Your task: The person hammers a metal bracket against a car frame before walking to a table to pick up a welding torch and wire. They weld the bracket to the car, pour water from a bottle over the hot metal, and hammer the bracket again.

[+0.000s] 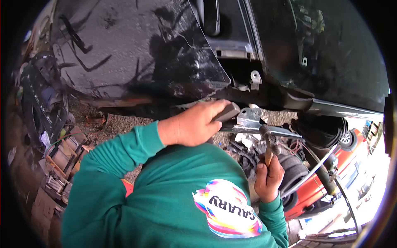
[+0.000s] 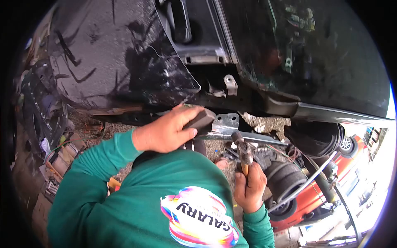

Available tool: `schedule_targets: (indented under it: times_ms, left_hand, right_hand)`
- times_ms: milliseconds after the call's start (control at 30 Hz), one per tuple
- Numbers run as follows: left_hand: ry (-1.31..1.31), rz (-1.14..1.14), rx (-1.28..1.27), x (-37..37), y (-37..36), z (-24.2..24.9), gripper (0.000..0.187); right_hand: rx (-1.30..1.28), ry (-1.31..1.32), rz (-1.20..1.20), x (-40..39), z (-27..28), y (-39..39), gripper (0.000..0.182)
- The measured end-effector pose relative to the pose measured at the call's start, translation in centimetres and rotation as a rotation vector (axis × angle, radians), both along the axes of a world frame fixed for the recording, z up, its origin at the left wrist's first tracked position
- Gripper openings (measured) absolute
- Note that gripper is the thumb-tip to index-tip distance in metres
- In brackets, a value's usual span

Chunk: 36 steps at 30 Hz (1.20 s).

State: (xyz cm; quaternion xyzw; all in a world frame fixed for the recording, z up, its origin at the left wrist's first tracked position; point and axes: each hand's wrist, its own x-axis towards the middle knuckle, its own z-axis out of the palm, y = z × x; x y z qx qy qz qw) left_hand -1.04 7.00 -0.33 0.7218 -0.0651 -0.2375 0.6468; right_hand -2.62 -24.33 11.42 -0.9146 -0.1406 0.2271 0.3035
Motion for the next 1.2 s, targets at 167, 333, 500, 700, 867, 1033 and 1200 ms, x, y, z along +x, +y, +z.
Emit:
schedule_targets:
  times_ms: [167,333,500,700,867,1033,1200]
  left_hand:
    - [0.041,-0.085,0.046,-0.2,4.3,7.2,0.058]
    - [-0.280,0.321,0.167,4.6,6.0,11.9,0.065]
    - [-0.677,0.726,0.676,17.9,8.8,9.9,0.060]
    - [-0.350,0.783,1.043,26.5,12.1,8.0,0.067]
    - [-0.485,0.754,1.081,29.8,14.4,4.1,0.063]
    - [-0.684,0.792,1.012,29.2,15.0,1.9,0.053]
    - [-0.774,0.720,0.826,24.0,14.2,4.1,0.057]
  right_hand:
    - [0.049,-0.050,-0.001,-0.4,-0.4,0.6,0.008]
    - [0.093,-0.112,-0.020,-1.6,0.6,0.9,0.009]
    - [0.110,-0.170,-0.034,-3.1,0.8,0.5,0.016]
    - [0.145,-0.235,-0.125,-4.3,0.1,-0.7,0.011]
    - [0.145,-0.186,-0.162,-4.3,-0.2,-1.4,0.013]
    - [0.102,-0.156,-0.208,-1.9,0.7,-1.1,0.014]
    - [0.109,-0.145,-0.173,1.5,2.4,-0.2,0.017]
